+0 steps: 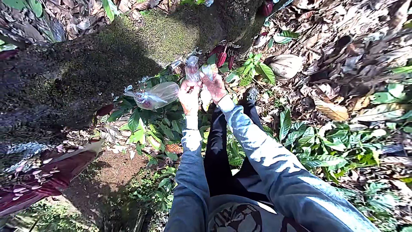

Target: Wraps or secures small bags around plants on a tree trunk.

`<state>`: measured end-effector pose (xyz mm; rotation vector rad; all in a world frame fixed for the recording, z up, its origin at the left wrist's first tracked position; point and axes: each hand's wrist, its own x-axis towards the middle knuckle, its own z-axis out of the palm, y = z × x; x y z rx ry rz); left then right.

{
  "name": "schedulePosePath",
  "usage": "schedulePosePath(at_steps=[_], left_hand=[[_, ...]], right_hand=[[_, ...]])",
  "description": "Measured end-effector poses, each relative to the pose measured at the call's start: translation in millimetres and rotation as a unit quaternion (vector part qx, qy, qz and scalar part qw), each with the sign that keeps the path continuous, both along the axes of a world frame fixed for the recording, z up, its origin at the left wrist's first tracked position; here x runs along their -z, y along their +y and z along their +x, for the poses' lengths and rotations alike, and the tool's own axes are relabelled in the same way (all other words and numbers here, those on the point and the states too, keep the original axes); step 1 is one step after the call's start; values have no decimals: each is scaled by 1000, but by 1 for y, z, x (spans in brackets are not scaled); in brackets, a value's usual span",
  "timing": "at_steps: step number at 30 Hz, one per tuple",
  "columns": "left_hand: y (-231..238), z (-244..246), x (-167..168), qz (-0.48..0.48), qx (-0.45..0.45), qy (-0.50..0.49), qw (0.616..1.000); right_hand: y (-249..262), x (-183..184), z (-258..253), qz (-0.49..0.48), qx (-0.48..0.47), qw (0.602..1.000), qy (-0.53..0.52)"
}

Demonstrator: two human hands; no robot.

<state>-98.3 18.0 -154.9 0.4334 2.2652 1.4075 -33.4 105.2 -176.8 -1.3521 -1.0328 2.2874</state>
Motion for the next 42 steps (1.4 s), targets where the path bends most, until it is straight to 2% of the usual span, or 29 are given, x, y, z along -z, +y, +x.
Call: schedulePosePath(at_steps=[6, 9, 12, 14, 17, 20, 23, 28, 35, 39, 42], left_hand=[[0, 3, 3, -41, -12, 19, 999], [-3, -1, 1, -34, 11, -6, 999], [-11, -9, -2, 28, 34, -90, 995], [-16, -17, 2, 71, 9, -147, 987], [-9, -21, 10, 80, -45, -195, 977], [-2, -25, 16, 87, -34, -223, 970], [0, -27, 19, 98, -8, -197, 975], [10, -28, 9, 3, 60, -105, 993], [6, -24, 16, 56, -4, -178, 982], [5, -26, 16, 63, 17, -181, 981], [5, -26, 15, 40, 23, -151, 987]], right_hand=[[0, -3, -2, -10, -22, 1000, 7], [3, 0, -5, -12, -50, 999, 9], [3, 3, -4, -2, -54, 999, 3], [5, 7, -3, 12, -54, 998, -8], [4, 10, -4, 26, -53, 998, -16], [0, 15, -9, 36, -35, 999, -15], [-2, 16, -10, 32, -18, 999, -29], [-2, 15, -6, 39, -16, 998, -42], [-8, 17, -2, 34, 33, 999, 16], [-8, 15, -3, 73, 3, 997, -33], [-5, 14, -6, 61, -24, 996, -53]])
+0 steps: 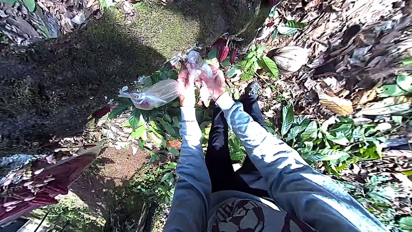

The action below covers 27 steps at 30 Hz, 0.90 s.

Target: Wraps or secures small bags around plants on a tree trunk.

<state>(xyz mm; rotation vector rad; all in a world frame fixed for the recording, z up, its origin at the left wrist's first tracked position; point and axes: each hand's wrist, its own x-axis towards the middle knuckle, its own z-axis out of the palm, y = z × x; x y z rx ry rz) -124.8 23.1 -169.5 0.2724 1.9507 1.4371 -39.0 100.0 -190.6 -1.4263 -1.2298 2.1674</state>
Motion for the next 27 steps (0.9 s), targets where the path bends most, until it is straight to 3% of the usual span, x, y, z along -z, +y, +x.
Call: schedulePosePath(at_steps=[6, 15, 20, 27], left_hand=[[2, 0, -4, -4, -6, -1, 1000], [1, -1, 1, 24, -29, -26, 999], [-1, -2, -4, 35, -53, -84, 994], [-2, 0, -3, 26, -41, -65, 997]], right_hand=[[-1, -2, -6, -14, 76, 997, 30], [0, -2, -19, 19, 29, 998, -52], [-2, 0, -12, 1, 40, 998, -49], [-13, -11, -10, -27, 85, 996, 3]])
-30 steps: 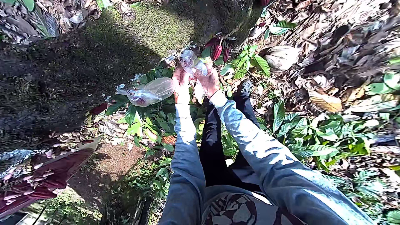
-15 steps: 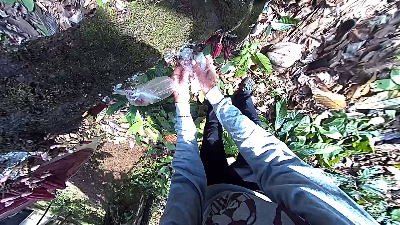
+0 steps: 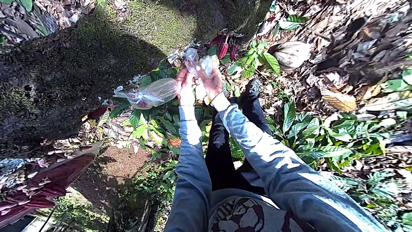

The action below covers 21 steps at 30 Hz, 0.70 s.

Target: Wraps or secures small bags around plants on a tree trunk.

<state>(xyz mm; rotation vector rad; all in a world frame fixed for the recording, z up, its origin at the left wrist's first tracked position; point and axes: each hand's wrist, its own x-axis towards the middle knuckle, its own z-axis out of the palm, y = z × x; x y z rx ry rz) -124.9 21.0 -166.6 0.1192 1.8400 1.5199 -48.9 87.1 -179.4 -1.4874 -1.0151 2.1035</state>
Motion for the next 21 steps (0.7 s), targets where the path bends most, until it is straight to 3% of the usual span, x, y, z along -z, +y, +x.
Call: schedulePosePath(at_steps=[6, 13, 21], left_hand=[[10, 6, -7, -18, -14, 34, 999], [8, 7, -9, 29, -69, -90, 993], [2, -3, -5, 71, -125, -121, 982]], right_hand=[[2, 0, -8, 69, -11, 996, -59], [5, 1, -3, 65, -29, 996, -56], [4, -7, -1, 18, 10, 999, -31]])
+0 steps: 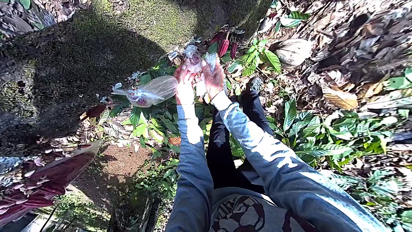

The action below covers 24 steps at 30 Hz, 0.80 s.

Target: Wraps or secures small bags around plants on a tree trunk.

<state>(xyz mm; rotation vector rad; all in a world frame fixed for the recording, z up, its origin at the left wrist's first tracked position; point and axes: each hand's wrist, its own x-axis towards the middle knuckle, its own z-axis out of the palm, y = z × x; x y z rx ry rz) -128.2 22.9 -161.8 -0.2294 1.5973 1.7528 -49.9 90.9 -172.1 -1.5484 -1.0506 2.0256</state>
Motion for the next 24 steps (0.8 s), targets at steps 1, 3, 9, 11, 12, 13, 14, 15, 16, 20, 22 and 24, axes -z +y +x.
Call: schedulePosePath(at_steps=[1, 3, 9, 11, 12, 13, 14, 15, 16, 20, 22, 24], left_hand=[[0, -2, -1, 4, -4, -4, 1000], [-1, -4, 1, 15, -9, -7, 1000], [-13, -12, 9, 32, 30, 55, 998], [-22, -19, 20, 18, 38, 109, 993], [-23, -18, 22, 2, 22, 131, 991], [-23, -15, 23, -27, -8, 140, 990], [-19, -10, 21, -70, -38, 125, 989], [-14, -4, 13, -118, -47, 80, 989], [-9, 2, 3, -137, -33, 8, 990], [-2, 11, -8, -48, 33, -99, 993], [-9, 9, -2, 3, 26, -46, 999], [-11, 7, 4, 22, -20, -41, 999]], right_hand=[[0, 0, 0, -7, 1, 1000, 3], [1, -1, 0, -17, -7, 1000, 6], [1, -2, 2, -29, 2, 999, 39], [1, -1, 3, -32, 11, 998, 45], [0, 0, 4, -30, 11, 999, 41], [0, 1, 5, -28, 9, 999, 36], [0, 2, 5, -27, 9, 999, 34], [0, 2, 4, -28, 8, 999, 35], [0, 0, 3, -26, 8, 999, 34], [0, -3, 2, -12, -8, 1000, 12], [1, -2, 4, -26, 0, 999, 25], [1, 6, 4, -66, 29, 996, 60]])
